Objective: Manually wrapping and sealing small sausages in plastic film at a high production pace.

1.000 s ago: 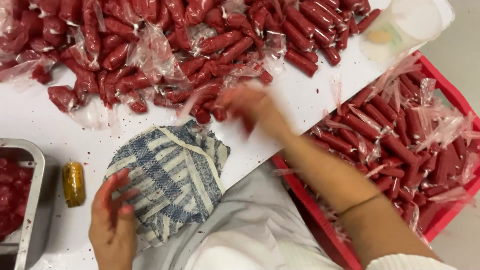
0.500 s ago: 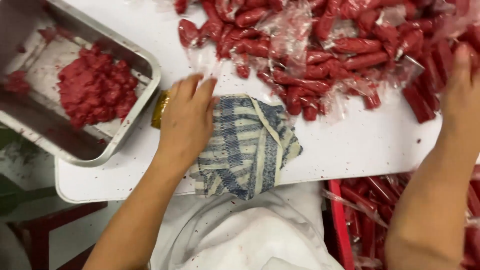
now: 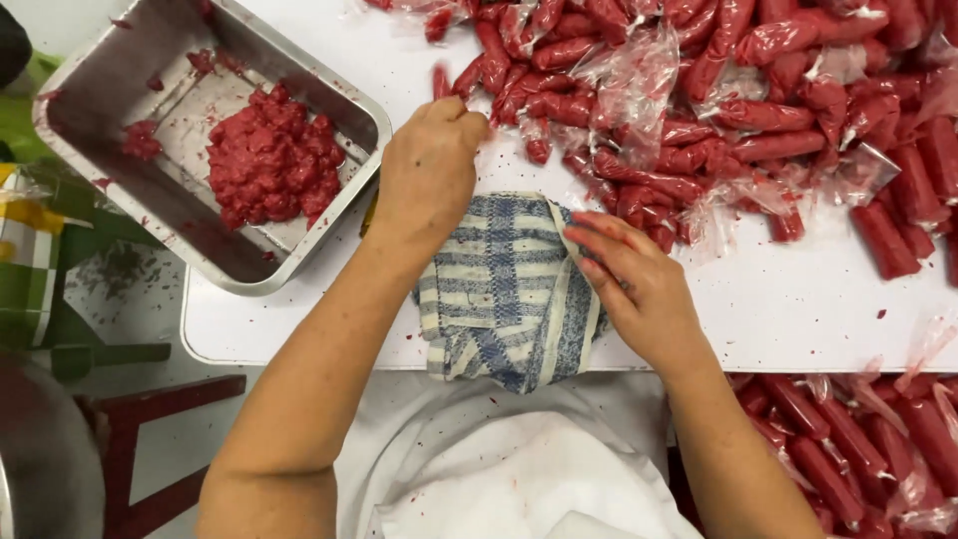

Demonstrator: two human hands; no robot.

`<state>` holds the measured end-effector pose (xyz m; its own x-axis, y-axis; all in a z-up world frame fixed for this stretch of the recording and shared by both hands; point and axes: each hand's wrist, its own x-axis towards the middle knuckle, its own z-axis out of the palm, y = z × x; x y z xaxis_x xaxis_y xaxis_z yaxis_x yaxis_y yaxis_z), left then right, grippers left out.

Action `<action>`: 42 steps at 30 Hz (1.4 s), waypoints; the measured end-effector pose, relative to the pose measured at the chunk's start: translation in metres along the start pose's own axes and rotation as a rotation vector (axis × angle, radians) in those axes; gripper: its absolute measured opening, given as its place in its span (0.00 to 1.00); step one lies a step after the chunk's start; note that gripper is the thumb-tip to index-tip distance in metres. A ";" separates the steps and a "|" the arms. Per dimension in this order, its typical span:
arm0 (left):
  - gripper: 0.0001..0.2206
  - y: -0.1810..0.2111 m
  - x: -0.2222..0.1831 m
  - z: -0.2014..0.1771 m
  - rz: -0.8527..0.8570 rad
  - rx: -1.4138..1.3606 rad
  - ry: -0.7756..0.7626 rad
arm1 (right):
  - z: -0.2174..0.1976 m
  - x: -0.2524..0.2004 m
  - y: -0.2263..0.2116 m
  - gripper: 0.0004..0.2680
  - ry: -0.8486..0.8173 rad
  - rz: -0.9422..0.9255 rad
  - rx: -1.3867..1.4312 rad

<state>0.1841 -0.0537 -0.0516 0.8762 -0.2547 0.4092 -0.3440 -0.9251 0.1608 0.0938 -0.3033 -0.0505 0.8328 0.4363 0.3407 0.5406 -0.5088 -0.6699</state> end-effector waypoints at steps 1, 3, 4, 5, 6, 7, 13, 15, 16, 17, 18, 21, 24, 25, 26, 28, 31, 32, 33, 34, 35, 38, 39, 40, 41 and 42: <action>0.03 0.011 -0.003 -0.020 0.053 -0.024 0.073 | 0.003 0.010 -0.007 0.15 0.003 0.077 0.049; 0.01 0.030 -0.013 -0.053 0.102 -0.069 0.127 | 0.012 0.019 -0.018 0.22 -0.006 0.179 0.097; 0.02 0.035 -0.013 -0.068 0.149 -0.229 0.217 | 0.018 0.026 -0.020 0.23 0.027 0.116 0.156; 0.05 0.041 -0.013 -0.083 0.198 -0.389 0.307 | 0.023 0.034 -0.022 0.25 0.059 0.052 0.214; 0.05 0.045 -0.015 -0.089 0.199 -0.399 0.308 | 0.022 0.037 -0.036 0.25 0.059 0.057 0.206; 0.02 0.050 -0.017 -0.095 0.200 -0.515 0.286 | 0.023 0.041 -0.050 0.16 0.009 0.117 0.519; 0.06 0.045 -0.035 -0.086 0.018 -0.993 0.137 | 0.033 0.037 -0.070 0.10 -0.096 0.343 1.303; 0.07 0.047 -0.041 -0.084 -0.034 -1.077 0.109 | 0.035 0.036 -0.078 0.12 -0.104 0.393 1.280; 0.09 0.050 -0.044 -0.086 -0.130 -1.412 0.018 | 0.040 0.037 -0.081 0.08 -0.047 0.370 1.358; 0.11 0.052 -0.047 -0.089 -0.227 -1.744 -0.081 | 0.045 0.038 -0.083 0.04 0.011 0.347 1.435; 0.11 0.053 -0.052 -0.089 -0.238 -1.750 -0.072 | 0.049 0.036 -0.084 0.04 0.000 0.357 1.431; 0.09 0.052 -0.059 -0.093 -0.359 -2.040 -0.045 | 0.057 0.033 -0.082 0.04 0.027 0.422 1.250; 0.08 0.049 -0.064 -0.102 -0.359 -1.895 -0.040 | 0.059 0.024 -0.080 0.08 -0.131 -0.079 0.174; 0.09 0.047 -0.063 -0.108 -0.349 -1.792 -0.084 | 0.061 0.024 -0.084 0.06 -0.183 0.071 0.484; 0.10 0.045 -0.061 -0.115 -0.334 -1.690 -0.129 | 0.062 0.025 -0.087 0.05 -0.230 0.226 0.789; 0.09 0.042 -0.058 -0.109 -0.376 -1.622 -0.121 | 0.065 0.019 -0.091 0.05 -0.248 0.269 0.794; 0.06 0.046 -0.051 -0.116 -0.505 -1.520 -0.202 | 0.065 0.012 -0.082 0.04 -0.260 0.321 0.848; 0.07 0.049 -0.049 -0.121 -0.598 -1.486 -0.292 | 0.065 0.009 -0.077 0.05 -0.258 0.339 0.900; 0.07 0.050 -0.052 -0.118 -0.602 -1.488 -0.292 | 0.070 0.005 -0.059 0.05 -0.260 0.341 0.900; 0.10 0.051 -0.054 -0.115 -0.270 -1.441 -0.222 | 0.074 0.003 -0.040 0.05 -0.108 0.212 0.826; 0.13 0.052 -0.055 -0.112 0.056 -1.368 -0.151 | 0.077 0.002 -0.022 0.05 0.043 0.085 0.747; 0.12 0.054 -0.058 -0.107 -0.006 -1.446 -0.020 | 0.070 0.017 -0.049 0.07 -0.109 0.141 0.942; 0.12 0.051 -0.060 -0.110 -0.007 -1.449 -0.027 | 0.072 0.016 -0.047 0.07 -0.105 0.146 0.943; 0.04 0.047 -0.062 -0.113 0.155 -1.207 0.077 | 0.073 0.016 -0.045 0.05 -0.119 0.080 0.795; 0.15 0.043 -0.063 -0.115 0.310 -0.957 0.169 | 0.075 0.016 -0.042 0.03 -0.133 0.015 0.646; 0.15 0.041 -0.065 -0.110 0.304 -0.959 0.164 | 0.074 0.013 -0.043 0.03 -0.136 0.020 0.650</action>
<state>0.0764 -0.0439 0.0272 0.6745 -0.3328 0.6590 -0.7329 -0.1941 0.6520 0.0728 -0.2212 -0.0662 0.7968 0.5425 0.2661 0.3076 0.0148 -0.9514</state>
